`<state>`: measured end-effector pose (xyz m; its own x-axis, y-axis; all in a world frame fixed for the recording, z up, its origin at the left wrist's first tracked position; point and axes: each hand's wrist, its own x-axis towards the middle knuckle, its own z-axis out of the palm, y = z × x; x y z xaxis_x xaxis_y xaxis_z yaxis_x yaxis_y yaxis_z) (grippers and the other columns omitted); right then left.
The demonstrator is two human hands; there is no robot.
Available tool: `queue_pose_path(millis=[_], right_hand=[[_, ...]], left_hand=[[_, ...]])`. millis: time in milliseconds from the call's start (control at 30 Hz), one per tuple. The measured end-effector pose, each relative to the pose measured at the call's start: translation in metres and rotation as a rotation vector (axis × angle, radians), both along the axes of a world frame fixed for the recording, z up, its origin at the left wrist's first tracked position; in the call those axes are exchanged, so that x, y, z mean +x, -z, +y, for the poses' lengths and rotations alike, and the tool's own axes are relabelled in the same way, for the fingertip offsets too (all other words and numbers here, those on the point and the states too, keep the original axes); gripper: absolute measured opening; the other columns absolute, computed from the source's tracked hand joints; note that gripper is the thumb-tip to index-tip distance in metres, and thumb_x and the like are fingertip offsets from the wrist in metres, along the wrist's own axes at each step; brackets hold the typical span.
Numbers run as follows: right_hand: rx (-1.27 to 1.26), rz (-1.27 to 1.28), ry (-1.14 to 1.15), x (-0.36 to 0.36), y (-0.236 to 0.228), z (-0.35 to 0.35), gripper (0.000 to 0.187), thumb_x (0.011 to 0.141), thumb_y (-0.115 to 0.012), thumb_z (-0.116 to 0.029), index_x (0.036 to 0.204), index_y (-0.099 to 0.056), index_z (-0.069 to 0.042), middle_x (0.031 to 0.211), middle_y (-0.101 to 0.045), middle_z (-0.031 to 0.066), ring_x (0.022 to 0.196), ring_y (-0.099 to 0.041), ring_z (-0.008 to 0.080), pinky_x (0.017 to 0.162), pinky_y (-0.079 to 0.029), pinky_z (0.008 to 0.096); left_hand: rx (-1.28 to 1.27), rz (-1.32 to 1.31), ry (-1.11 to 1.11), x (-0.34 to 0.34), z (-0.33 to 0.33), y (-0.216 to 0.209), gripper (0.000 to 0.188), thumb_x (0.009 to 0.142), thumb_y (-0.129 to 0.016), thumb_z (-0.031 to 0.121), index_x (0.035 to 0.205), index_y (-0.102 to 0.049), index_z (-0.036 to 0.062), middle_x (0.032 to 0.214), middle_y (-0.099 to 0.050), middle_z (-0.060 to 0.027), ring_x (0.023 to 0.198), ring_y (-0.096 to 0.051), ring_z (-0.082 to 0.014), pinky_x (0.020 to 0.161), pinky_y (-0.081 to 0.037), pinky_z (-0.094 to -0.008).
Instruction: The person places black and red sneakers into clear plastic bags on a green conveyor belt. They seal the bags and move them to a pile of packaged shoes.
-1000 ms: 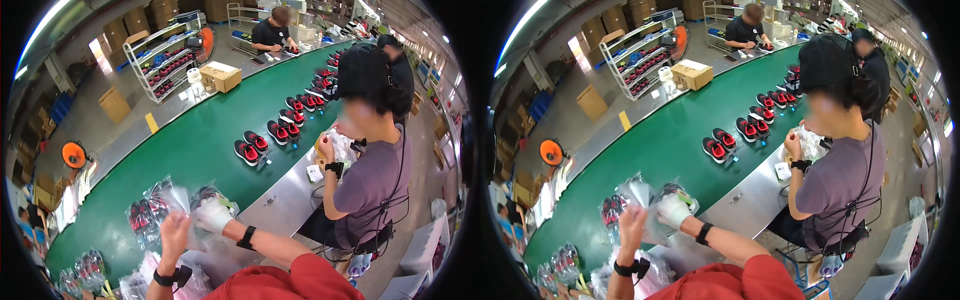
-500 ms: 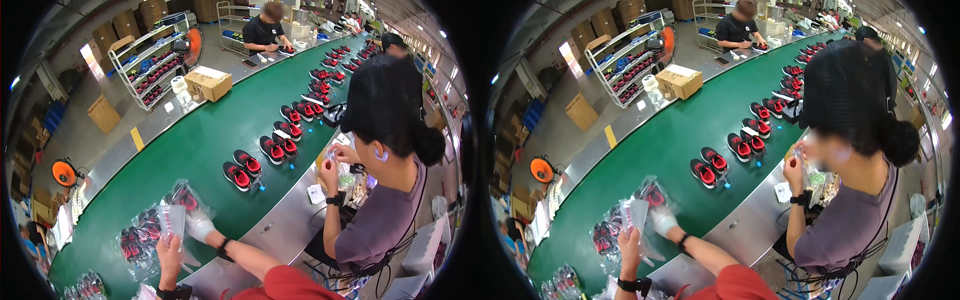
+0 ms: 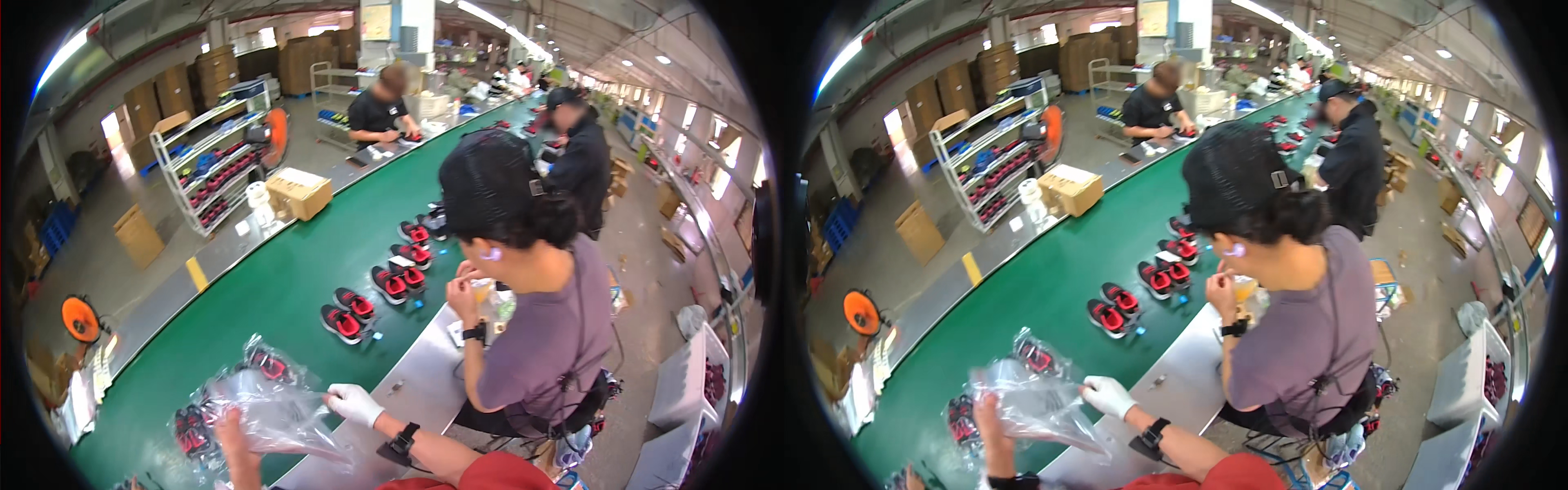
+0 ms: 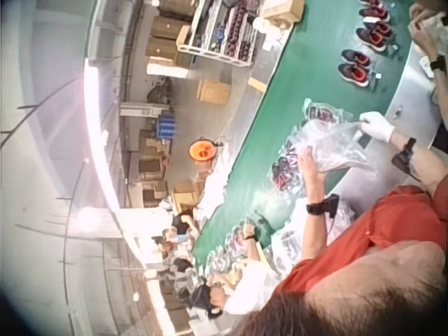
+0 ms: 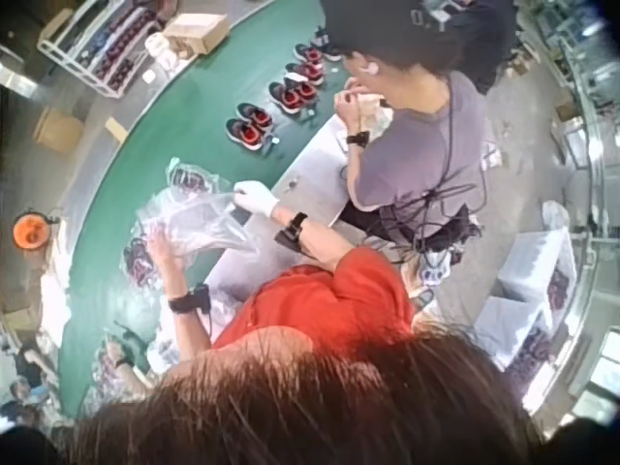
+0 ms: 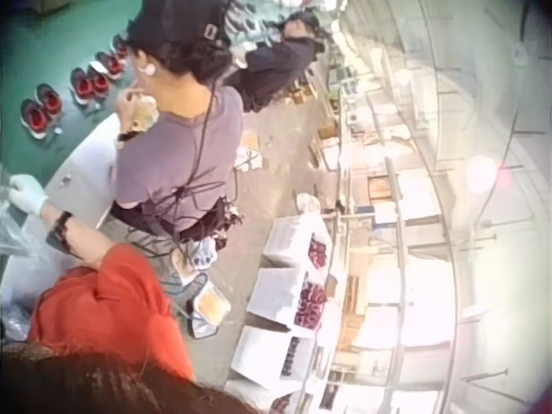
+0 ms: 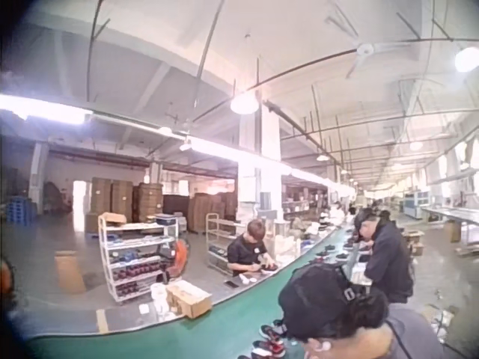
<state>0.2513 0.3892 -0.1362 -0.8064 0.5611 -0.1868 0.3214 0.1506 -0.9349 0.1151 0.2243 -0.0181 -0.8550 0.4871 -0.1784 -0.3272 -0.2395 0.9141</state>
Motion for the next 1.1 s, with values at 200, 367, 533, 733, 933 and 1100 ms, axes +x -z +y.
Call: queue_pose_path(millis=[200,367,533,733,933,1100], right_hand=[[0.923,0.236,0.212,0.001,-0.077,-0.05,0.021,0.074,-0.059,-0.017,0.091,-0.052,-0.006,0.09,-0.055,0.0132,0.085,-0.056,0.0283,0.075,-0.046,0.0398],[0.89,0.205,-0.452,-0.03,-0.015,-0.071,0.026,0.079,-0.056,-0.019,0.101,-0.059,-0.005,0.095,-0.06,0.0178,0.092,-0.057,0.0306,0.08,-0.046,0.0387],[0.719,0.122,-0.573,-0.035,-0.02,-0.061,0.026,0.083,-0.052,-0.019,0.105,-0.059,-0.007,0.098,-0.062,0.0158,0.092,-0.059,0.0299,0.08,-0.047,0.0377],[0.547,-0.087,-0.707,-0.054,-0.039,-0.067,0.028,0.087,-0.048,-0.018,0.111,-0.058,-0.01,0.102,-0.064,0.0135,0.091,-0.062,0.0291,0.08,-0.048,0.0365],[0.152,0.28,-0.578,-0.074,-0.047,-0.072,0.029,0.088,-0.051,-0.026,0.107,-0.059,-0.006,0.088,-0.066,0.0126,0.078,-0.063,0.0264,0.073,-0.05,0.0354],[-0.048,0.259,-0.209,-0.05,-0.018,-0.02,0.022,0.089,-0.052,-0.021,0.1,-0.062,-0.004,0.077,-0.064,0.0073,0.07,-0.061,0.0144,0.067,-0.048,0.0294]], left_hand=[[-0.103,0.288,-0.102,-0.014,-0.027,0.064,0.008,0.087,-0.055,0.011,0.09,-0.054,0.0041,0.08,-0.055,0.0005,0.067,-0.05,-0.0076,0.062,-0.041,-0.0241],[-0.253,0.441,0.365,0.066,-0.014,0.034,0.01,0.083,-0.059,0.014,0.082,-0.057,0.0034,0.073,-0.056,-0.0007,0.061,-0.049,-0.0097,0.052,-0.041,-0.0263],[-0.436,0.47,0.813,0.114,-0.052,0.018,0.022,0.089,-0.057,0.021,0.084,-0.058,-0.0007,0.067,-0.052,0.0019,0.06,-0.044,-0.01,0.053,-0.039,-0.026],[-0.729,0.444,0.267,0.031,-0.069,0.034,0.014,0.085,-0.057,0.011,0.08,-0.063,-0.0008,0.072,-0.06,-0.0012,0.065,-0.051,-0.0083,0.057,-0.04,-0.0256],[-0.348,0.37,-0.066,-0.048,-0.057,0.041,0.008,0.084,-0.056,0.008,0.086,-0.061,0.0022,0.071,-0.053,0.0044,0.063,-0.043,-0.0046,0.056,-0.034,-0.022],[-0.435,0.358,-0.019,-0.041,-0.041,0.021,0.007,0.084,-0.058,0.01,0.086,-0.06,0.0038,0.074,-0.054,0.0048,0.065,-0.044,-0.0033,0.057,-0.034,-0.0211]])
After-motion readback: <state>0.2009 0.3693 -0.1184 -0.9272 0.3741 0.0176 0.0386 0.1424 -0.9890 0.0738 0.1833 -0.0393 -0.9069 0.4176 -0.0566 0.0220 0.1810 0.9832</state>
